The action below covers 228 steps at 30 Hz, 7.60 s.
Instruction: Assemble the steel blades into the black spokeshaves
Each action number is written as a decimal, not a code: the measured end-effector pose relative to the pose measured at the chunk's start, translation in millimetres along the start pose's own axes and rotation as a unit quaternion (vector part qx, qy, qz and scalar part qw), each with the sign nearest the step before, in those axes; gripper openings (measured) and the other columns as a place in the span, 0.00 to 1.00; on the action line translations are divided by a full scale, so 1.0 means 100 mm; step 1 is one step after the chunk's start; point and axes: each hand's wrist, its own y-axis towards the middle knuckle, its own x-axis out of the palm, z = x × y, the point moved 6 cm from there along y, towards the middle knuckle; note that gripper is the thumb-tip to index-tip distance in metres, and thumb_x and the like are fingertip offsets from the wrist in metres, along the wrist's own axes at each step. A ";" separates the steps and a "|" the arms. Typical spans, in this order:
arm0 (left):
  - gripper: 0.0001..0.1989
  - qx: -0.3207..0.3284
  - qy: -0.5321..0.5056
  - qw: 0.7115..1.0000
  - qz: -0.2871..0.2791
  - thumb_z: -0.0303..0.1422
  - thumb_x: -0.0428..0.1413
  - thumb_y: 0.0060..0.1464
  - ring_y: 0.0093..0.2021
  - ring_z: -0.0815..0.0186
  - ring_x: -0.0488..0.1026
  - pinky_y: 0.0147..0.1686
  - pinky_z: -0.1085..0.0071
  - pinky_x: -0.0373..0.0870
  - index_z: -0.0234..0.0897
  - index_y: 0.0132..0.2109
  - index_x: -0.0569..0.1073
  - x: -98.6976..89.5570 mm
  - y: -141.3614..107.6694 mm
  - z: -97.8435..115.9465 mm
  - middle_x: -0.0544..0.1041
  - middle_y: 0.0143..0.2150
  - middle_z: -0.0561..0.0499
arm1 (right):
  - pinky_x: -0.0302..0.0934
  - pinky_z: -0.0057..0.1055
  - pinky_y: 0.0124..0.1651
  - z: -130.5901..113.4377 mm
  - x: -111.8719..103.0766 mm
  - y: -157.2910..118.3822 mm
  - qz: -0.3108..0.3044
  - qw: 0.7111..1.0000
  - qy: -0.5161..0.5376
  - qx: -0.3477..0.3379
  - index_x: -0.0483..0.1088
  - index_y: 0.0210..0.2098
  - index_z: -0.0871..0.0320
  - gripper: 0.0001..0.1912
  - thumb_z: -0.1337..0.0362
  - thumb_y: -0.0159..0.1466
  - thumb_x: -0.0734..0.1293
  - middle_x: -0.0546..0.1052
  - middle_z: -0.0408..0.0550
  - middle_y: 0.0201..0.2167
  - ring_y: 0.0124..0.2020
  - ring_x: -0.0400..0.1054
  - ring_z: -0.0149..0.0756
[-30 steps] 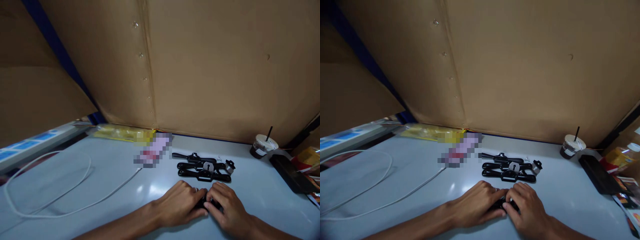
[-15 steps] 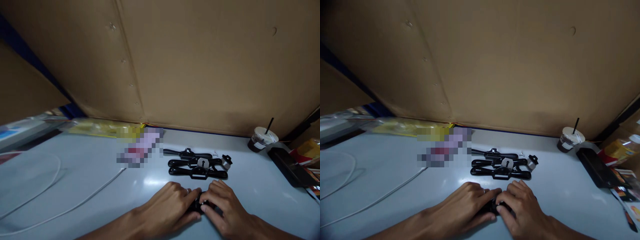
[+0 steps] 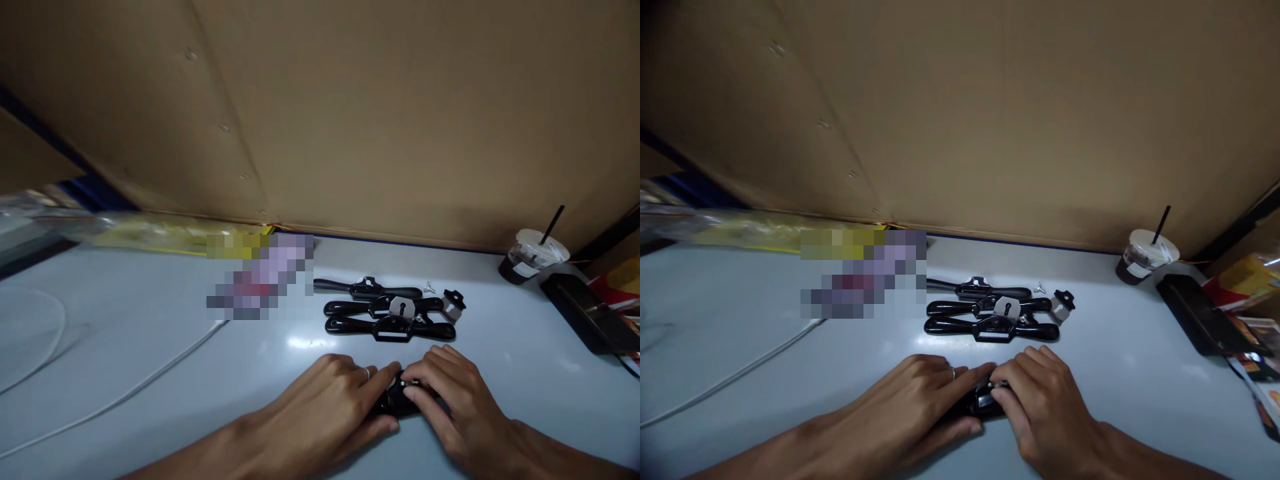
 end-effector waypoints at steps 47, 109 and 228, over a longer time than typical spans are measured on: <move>0.15 -0.123 0.053 0.971 0.198 0.33 0.45 0.72 0.51 0.52 0.72 0.52 0.53 0.71 0.35 0.54 0.74 -0.51 0.02 -0.77 0.78 0.50 0.41 | 0.65 0.36 0.39 0.39 -0.17 0.14 0.031 0.994 -0.092 0.049 0.73 0.39 0.56 0.09 0.69 0.70 0.61 0.77 0.46 0.33 0.35 0.71 0.37; 0.05 0.080 -0.046 0.996 -0.002 0.26 0.48 0.68 0.38 0.63 0.72 0.37 0.68 0.68 0.38 0.48 0.67 -0.21 -0.05 0.35 0.76 0.41 0.49 | 0.71 0.37 0.42 1.31 -0.76 0.29 0.162 0.967 -0.080 0.179 0.75 0.41 0.60 0.12 0.56 0.72 0.67 0.80 0.46 0.38 0.36 0.74 0.35; 0.18 -0.047 0.001 0.999 -0.001 0.45 0.55 0.69 0.30 0.60 0.79 0.26 0.68 0.61 0.36 0.54 0.73 -0.02 0.02 0.00 0.82 0.34 0.49 | 0.57 0.37 0.39 -0.31 -0.16 -0.02 0.036 0.964 -0.141 -0.221 0.69 0.49 0.63 0.18 0.82 0.66 0.56 0.78 0.48 0.34 0.39 0.65 0.41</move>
